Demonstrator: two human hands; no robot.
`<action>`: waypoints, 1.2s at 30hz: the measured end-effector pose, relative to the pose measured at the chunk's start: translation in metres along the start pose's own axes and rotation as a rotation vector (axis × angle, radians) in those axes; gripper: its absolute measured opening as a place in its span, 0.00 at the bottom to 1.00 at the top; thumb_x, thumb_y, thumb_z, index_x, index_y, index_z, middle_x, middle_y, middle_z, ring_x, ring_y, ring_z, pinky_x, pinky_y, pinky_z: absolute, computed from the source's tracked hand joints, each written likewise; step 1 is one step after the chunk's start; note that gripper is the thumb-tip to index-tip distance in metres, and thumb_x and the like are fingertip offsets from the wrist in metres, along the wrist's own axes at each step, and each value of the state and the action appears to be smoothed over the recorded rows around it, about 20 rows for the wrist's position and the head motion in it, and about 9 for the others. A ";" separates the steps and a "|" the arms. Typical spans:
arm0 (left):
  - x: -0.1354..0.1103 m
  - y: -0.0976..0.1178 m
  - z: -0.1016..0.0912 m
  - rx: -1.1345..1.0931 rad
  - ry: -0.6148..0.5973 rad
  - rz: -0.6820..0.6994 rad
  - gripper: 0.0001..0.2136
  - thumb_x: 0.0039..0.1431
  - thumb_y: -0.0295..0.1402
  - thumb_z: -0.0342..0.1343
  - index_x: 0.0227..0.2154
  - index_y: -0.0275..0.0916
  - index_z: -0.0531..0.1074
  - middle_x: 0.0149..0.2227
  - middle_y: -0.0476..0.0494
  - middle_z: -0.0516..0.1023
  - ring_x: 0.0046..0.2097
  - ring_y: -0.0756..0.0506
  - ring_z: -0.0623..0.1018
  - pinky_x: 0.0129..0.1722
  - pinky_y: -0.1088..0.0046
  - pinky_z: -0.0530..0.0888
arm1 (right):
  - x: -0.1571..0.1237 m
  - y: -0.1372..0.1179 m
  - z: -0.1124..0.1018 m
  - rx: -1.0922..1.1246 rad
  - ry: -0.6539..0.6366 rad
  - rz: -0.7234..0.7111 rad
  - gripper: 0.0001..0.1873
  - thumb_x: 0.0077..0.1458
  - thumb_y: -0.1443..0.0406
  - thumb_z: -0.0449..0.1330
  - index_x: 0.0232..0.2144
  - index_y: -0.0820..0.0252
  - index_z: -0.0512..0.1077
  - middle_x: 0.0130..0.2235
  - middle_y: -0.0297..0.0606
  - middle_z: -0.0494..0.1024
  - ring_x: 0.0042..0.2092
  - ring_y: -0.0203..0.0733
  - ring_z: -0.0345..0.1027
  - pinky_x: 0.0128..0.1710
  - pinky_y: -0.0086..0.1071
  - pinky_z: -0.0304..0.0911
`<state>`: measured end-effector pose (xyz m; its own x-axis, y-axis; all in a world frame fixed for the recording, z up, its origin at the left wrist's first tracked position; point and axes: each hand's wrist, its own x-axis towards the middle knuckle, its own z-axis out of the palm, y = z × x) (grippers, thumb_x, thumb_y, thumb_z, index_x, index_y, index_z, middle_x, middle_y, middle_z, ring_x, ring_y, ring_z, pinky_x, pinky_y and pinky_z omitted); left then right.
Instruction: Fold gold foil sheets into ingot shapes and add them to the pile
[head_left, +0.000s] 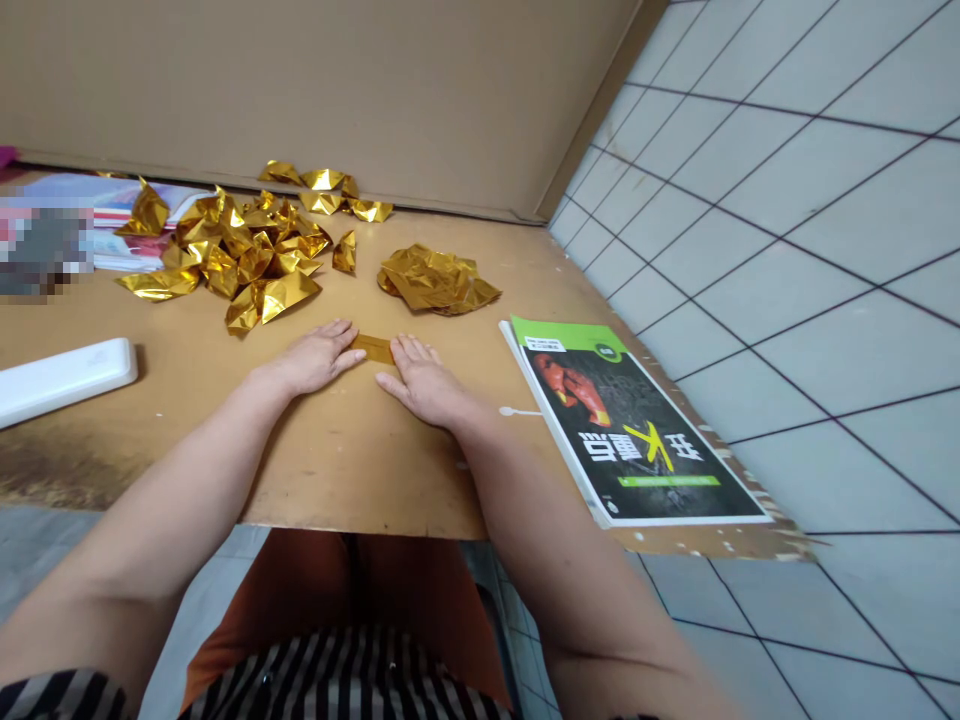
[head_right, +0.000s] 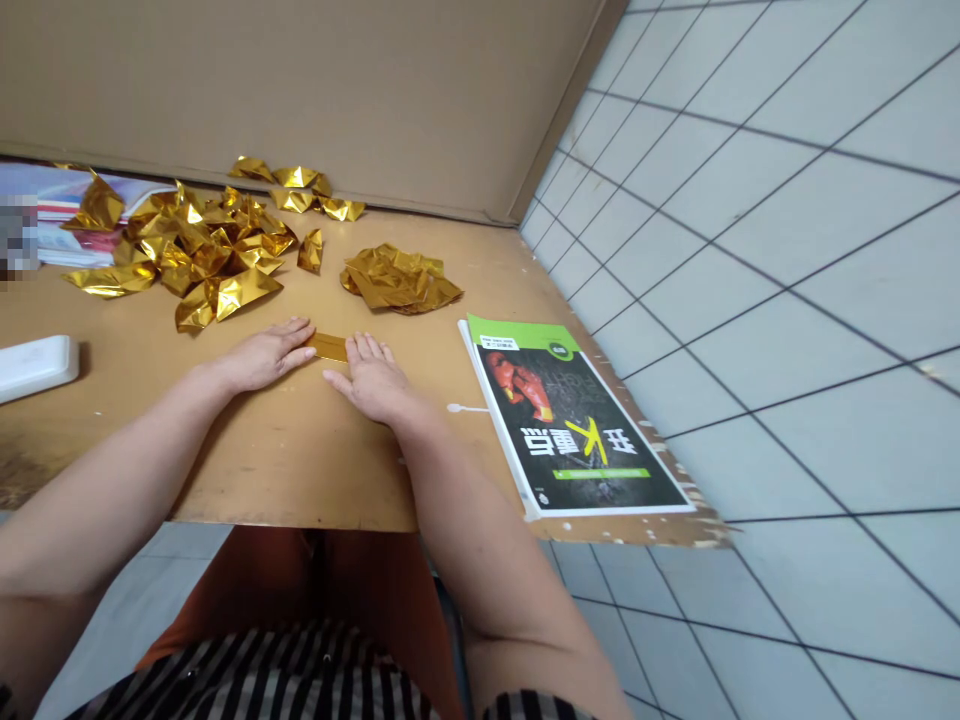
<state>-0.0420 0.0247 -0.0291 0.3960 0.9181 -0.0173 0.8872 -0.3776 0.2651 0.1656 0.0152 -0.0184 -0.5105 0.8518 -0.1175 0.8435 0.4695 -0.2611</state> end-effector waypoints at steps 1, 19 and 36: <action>0.001 0.000 0.000 -0.004 0.028 -0.006 0.29 0.67 0.47 0.36 0.62 0.33 0.63 0.66 0.36 0.61 0.68 0.40 0.59 0.66 0.62 0.56 | 0.001 0.000 -0.001 -0.005 0.014 0.002 0.38 0.65 0.49 0.42 0.66 0.73 0.54 0.69 0.56 0.51 0.70 0.53 0.42 0.68 0.46 0.41; 0.017 -0.007 0.009 -0.195 0.361 -0.040 0.06 0.53 0.29 0.57 0.34 0.39 0.77 0.37 0.44 0.75 0.44 0.41 0.75 0.48 0.62 0.73 | 0.012 0.017 -0.001 0.078 0.369 0.154 0.12 0.61 0.64 0.53 0.37 0.59 0.76 0.40 0.44 0.78 0.44 0.48 0.68 0.45 0.38 0.60; 0.014 -0.006 0.001 -0.232 0.320 -0.010 0.03 0.52 0.31 0.58 0.26 0.40 0.72 0.31 0.46 0.72 0.39 0.43 0.73 0.44 0.64 0.72 | 0.008 0.011 -0.008 0.143 0.255 0.243 0.01 0.54 0.66 0.60 0.32 0.56 0.71 0.39 0.40 0.76 0.46 0.47 0.66 0.46 0.40 0.56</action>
<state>-0.0421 0.0393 -0.0324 0.2614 0.9265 0.2706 0.7988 -0.3650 0.4783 0.1716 0.0288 -0.0146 -0.2249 0.9733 0.0452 0.8937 0.2245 -0.3885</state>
